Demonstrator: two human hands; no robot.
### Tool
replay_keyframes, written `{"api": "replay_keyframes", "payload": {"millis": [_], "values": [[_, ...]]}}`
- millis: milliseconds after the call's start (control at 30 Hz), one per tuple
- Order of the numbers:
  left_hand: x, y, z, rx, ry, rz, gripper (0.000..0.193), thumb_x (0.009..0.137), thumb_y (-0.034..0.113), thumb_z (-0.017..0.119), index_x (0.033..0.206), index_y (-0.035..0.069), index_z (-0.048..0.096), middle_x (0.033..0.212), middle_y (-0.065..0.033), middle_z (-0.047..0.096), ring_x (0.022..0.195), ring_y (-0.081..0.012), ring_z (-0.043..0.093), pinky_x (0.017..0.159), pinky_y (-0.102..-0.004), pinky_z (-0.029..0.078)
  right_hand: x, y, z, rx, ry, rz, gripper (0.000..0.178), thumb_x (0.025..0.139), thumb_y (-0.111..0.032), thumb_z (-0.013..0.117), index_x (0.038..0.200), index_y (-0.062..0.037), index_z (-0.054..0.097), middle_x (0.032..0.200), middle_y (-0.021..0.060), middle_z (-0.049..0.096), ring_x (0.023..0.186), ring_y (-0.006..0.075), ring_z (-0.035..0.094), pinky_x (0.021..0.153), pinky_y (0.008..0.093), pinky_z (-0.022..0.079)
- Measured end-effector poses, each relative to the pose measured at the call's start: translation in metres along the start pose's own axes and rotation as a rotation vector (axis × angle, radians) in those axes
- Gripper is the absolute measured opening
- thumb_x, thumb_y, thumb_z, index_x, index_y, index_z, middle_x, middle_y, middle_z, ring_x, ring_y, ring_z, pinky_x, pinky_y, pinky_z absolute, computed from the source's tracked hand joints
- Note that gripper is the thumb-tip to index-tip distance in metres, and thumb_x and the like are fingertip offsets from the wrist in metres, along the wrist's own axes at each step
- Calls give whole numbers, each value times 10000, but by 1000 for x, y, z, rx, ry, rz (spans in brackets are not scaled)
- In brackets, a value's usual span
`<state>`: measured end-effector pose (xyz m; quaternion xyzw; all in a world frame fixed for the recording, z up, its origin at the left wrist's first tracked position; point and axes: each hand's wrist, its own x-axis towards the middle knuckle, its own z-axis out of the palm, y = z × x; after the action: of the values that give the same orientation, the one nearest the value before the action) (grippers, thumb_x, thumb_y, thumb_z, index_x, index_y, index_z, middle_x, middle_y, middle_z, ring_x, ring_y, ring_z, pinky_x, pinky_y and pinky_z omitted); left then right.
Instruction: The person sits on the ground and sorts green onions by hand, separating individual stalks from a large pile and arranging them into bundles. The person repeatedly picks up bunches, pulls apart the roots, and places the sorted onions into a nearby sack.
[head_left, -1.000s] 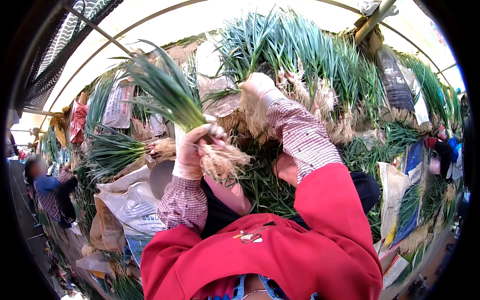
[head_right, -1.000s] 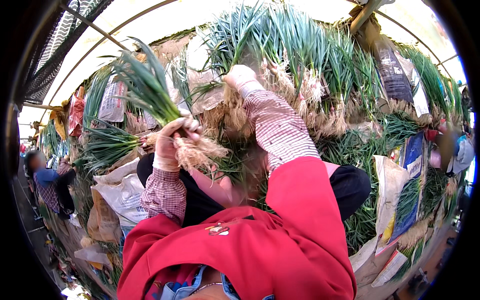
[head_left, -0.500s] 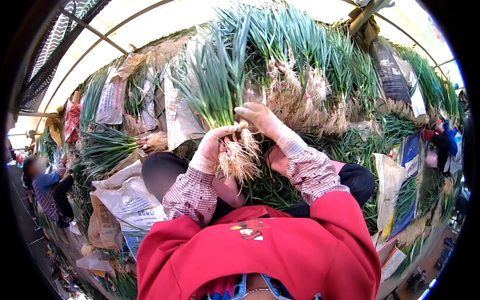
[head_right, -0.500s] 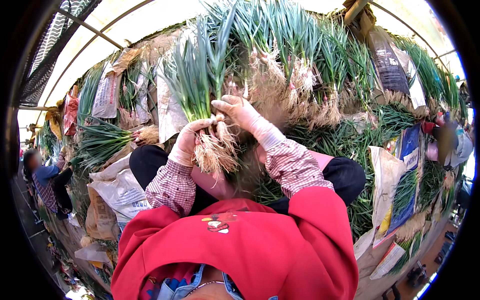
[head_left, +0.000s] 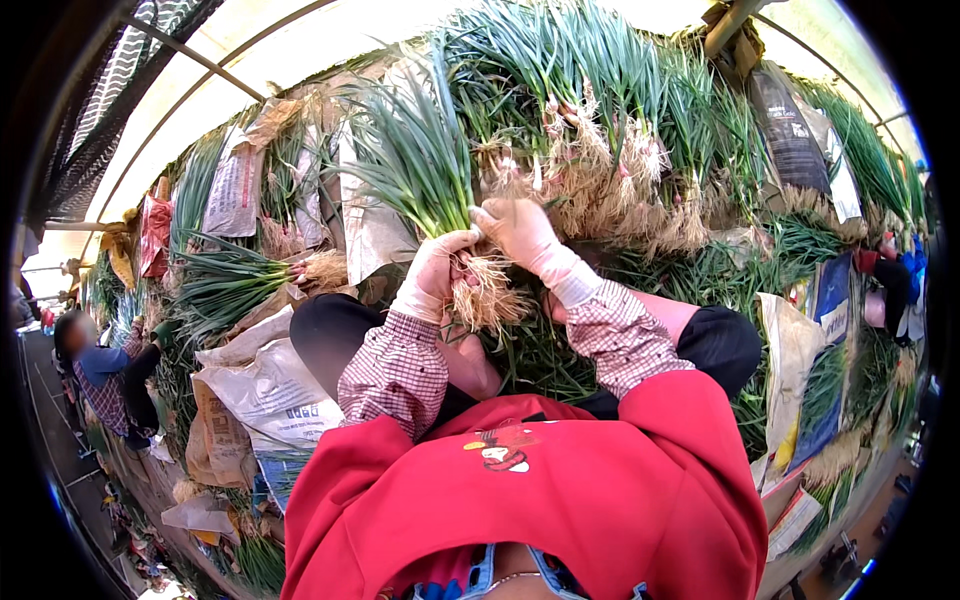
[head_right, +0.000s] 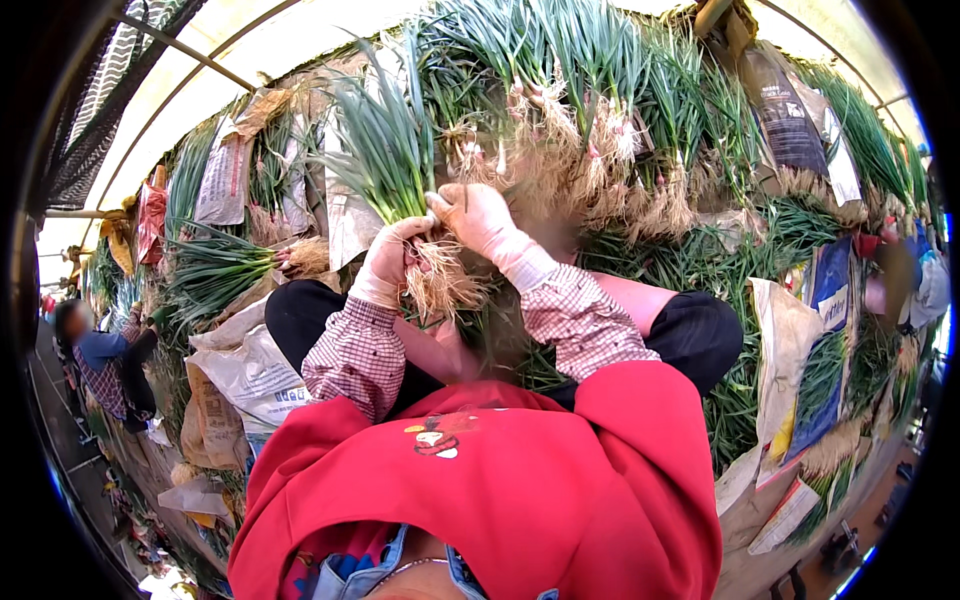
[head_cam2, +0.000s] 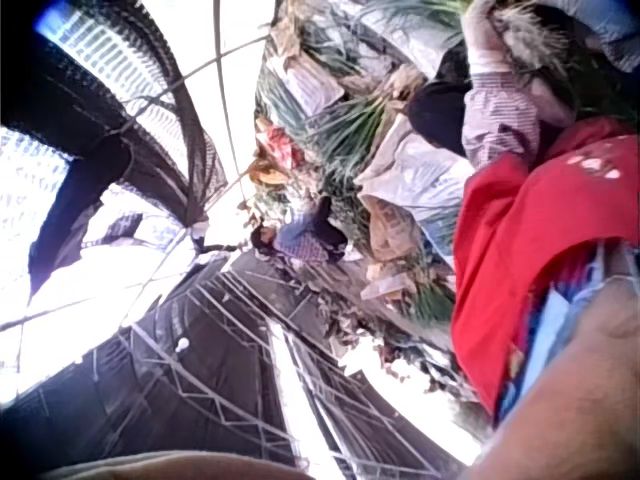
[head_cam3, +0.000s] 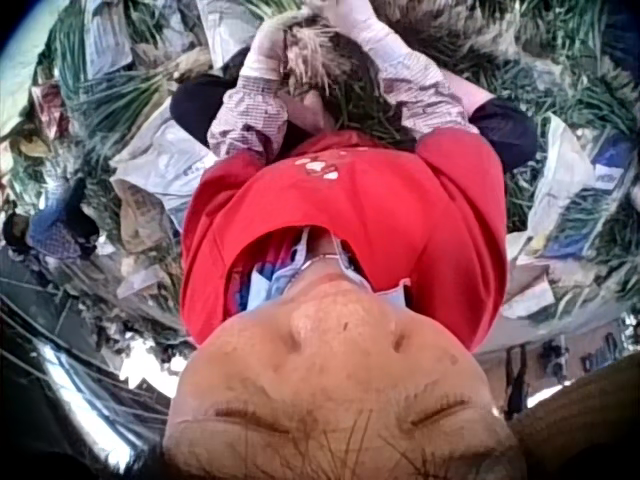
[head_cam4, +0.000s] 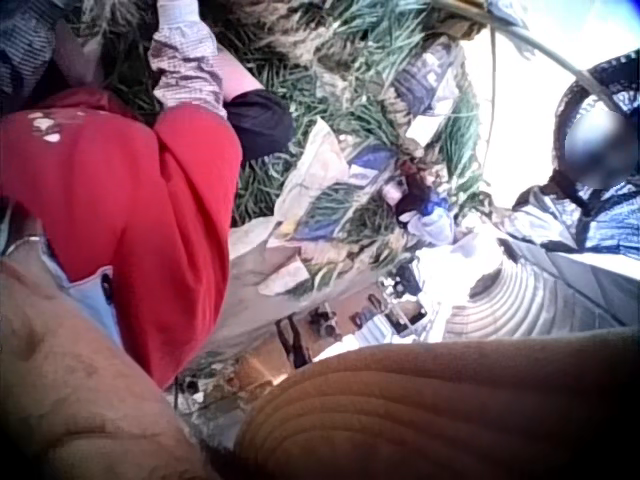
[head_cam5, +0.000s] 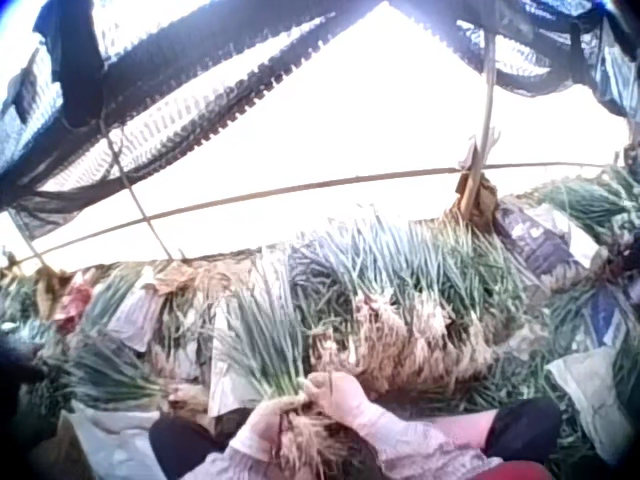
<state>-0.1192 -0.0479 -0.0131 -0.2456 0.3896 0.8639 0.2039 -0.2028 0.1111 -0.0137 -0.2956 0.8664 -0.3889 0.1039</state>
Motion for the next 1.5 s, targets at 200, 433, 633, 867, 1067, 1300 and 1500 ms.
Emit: {"api": "replay_keyframes", "payload": {"millis": [200,433,633,867,1067,1300,1500], "values": [[-70,-15,15,-584,-338,163,149,851,146,585,940,76,489,1009,-109,471,787,-161,471,686,-273,422,10,31,-14,857,-196,430,448,971,-461,442,906,-58,626,773,46,622,690,157,560,701,319,499],[-91,-26,30,-534,-131,210,266,842,174,573,1039,-3,541,1118,-171,553,1059,-297,565,985,-399,463,-20,-44,30,1187,-263,440,343,940,-357,595,756,-71,643,645,-70,561,537,65,492,490,255,406],[-67,-40,18,-227,86,215,225,852,111,562,1021,-37,565,982,-158,635,820,-261,634,695,-383,553,-43,-18,30,194,61,83,396,924,-356,527,686,-47,590,659,179,589,654,379,600,572,437,454],[-119,36,30,211,117,471,263,864,83,557,1089,-52,577,1009,-184,666,742,-170,649,627,-243,548,-88,93,-8,-511,-635,48,293,867,-283,528,940,-47,685,856,205,663,809,342,658,728,410,521],[-48,34,36,-355,-359,187,377,826,216,585,1115,-25,574,838,-84,590,849,-209,578,777,-362,511,100,36,-93,-556,-22,372,485,953,-510,468,1023,-57,625,695,73,652,619,183,632,616,331,528],[19,9,28,-506,-399,92,210,854,138,576,1027,18,580,1012,-121,606,957,-255,579,880,-404,486,70,66,-106,-224,83,308,290,934,-375,521,1001,-154,696,834,60,696,703,168,666,705,350,539],[45,-2,37,-338,-86,-40,174,890,134,569,909,-21,647,625,-61,608,540,-191,615,534,-320,558,-37,-11,-103,29,-510,244,431,877,-481,570,1091,-124,679,950,146,690,902,286,664,828,387,496]]}}
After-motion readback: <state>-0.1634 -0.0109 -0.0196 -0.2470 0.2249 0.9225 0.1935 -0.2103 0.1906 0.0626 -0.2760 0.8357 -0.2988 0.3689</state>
